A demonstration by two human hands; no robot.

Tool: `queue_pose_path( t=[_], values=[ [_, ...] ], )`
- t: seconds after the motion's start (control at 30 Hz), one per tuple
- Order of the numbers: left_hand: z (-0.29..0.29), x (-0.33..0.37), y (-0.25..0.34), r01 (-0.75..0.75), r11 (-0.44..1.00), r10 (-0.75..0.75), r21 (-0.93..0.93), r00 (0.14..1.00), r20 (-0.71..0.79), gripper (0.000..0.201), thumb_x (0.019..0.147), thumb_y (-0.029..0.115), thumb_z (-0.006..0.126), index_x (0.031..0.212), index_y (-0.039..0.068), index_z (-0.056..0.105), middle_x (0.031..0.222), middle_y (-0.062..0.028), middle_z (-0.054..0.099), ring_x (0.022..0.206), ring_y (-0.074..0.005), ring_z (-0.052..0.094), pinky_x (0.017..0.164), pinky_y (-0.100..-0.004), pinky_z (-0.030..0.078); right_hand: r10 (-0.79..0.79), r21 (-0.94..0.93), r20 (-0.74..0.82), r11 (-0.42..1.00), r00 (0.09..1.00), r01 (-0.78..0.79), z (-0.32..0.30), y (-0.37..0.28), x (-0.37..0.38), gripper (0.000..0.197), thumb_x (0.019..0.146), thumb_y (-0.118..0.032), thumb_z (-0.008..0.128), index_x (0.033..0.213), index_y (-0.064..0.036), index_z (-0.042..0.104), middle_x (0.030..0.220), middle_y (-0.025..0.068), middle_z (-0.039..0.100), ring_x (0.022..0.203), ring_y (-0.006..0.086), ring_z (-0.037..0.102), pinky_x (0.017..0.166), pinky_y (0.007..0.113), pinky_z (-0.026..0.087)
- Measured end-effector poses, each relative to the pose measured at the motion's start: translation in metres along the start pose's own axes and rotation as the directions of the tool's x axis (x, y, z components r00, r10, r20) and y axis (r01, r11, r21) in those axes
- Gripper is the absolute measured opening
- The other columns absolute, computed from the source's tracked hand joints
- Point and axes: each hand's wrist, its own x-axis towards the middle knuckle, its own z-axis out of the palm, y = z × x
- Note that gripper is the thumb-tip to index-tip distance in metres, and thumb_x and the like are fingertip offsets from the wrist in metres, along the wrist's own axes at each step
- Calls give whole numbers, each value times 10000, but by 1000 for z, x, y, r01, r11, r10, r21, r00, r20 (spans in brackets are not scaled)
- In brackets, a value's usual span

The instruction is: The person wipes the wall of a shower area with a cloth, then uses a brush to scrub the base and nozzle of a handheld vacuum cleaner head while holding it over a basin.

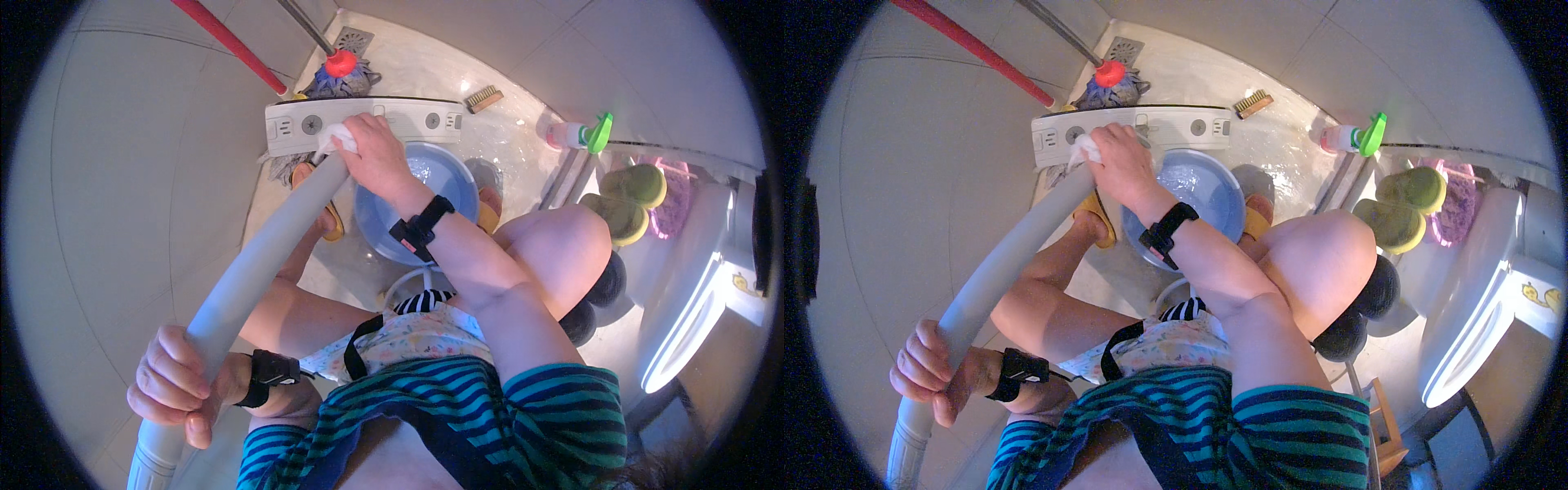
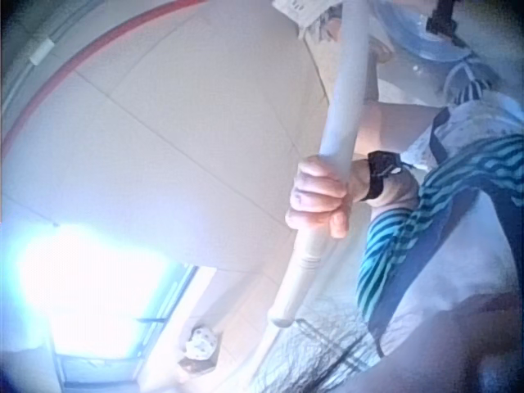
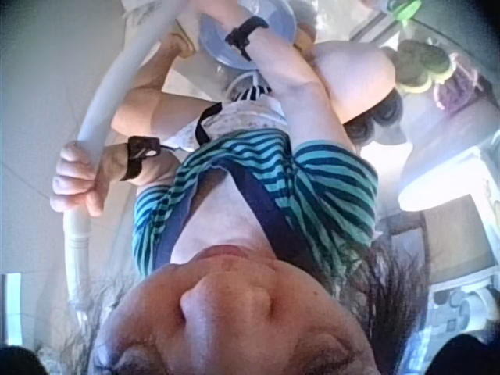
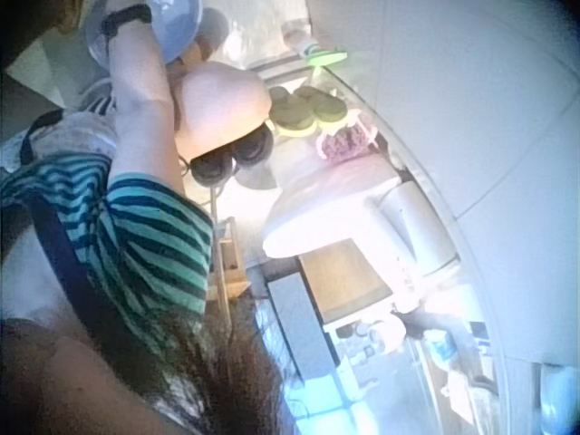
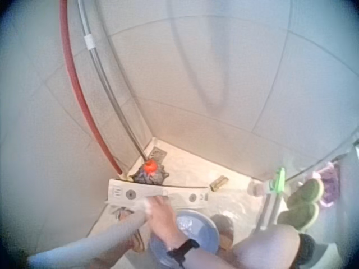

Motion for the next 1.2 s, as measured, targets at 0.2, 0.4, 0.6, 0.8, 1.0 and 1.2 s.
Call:
queue_pose_path(
  t=[0.2,0.4,0.6,0.8,1.0,1.2],
  values=[
    [-15,7,9,2,1000,1,25,990,-140,241,542,46,636,572,162,427,458,81,442,426,-42,423,470,-193,277,254,-188,-163,941,953,-283,1,100,-54,229,656,-59,564,883,-74,532,912,141,502,901,330,478,734,407,431],
    [-38,7,9,-12,989,7,-149,1000,-28,259,529,68,635,561,185,407,463,110,417,428,-16,407,501,-170,292,301,-341,247,917,921,-208,17,127,-123,270,674,-51,534,938,-102,513,935,122,486,942,314,466,788,402,403],
    [-49,9,16,7,999,-11,-40,994,-112,271,523,-6,648,522,164,438,429,81,474,388,-25,468,437,-153,338,535,-637,275,724,799,-265,27,142,-138,340,774,-134,473,1110,-177,500,1280,105,324,1178,321,314,882,492,344],
    [-53,12,14,20,976,-17,-216,1000,13,287,491,-46,642,497,156,438,413,74,472,364,-31,463,407,-158,337,718,-365,356,696,598,-618,35,185,-129,288,777,-190,474,1055,-154,539,1294,139,327,1165,316,341,892,401,368],
    [-55,5,10,51,969,-17,-242,990,143,221,531,-16,646,515,139,490,449,46,515,397,-54,504,430,-167,375,656,-239,431,746,620,-622,8,207,-99,293,701,-109,564,993,-102,551,991,100,575,910,243,552,788,323,429],
    [-47,8,29,63,972,17,-228,943,331,225,529,-3,676,540,140,503,476,48,536,424,-50,519,443,-167,387,322,509,368,715,872,-479,-46,55,22,247,668,-62,560,913,-86,569,865,79,584,840,183,553,764,279,430]
  ],
)
